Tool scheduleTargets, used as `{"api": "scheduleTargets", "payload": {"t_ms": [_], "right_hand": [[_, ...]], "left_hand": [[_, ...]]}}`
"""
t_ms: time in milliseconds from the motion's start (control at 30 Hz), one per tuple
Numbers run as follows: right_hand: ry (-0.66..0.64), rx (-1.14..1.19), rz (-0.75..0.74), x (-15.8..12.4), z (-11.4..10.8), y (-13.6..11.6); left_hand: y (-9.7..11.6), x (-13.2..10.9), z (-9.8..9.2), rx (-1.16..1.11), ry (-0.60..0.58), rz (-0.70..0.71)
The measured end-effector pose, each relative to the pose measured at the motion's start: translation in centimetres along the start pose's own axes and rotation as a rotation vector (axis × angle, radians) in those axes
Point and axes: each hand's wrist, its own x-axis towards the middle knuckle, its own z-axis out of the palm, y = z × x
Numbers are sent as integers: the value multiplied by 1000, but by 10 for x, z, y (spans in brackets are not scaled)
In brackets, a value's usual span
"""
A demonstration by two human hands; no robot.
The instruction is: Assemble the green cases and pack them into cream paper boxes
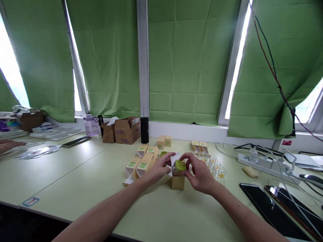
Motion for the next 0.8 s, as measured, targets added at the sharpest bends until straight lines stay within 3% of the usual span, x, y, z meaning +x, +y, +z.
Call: {"api": "scheduleTargets", "payload": {"t_ms": [267,500,800], "right_hand": [[-37,9,-30,0,3,1],[-90,13,-50,-1,10,5],[-19,38,-89,2,19,7]], "left_hand": [[8,-2,5,-47,17,-11],[2,0,5,-78,29,1],[7,-2,6,-68,30,-5]]}}
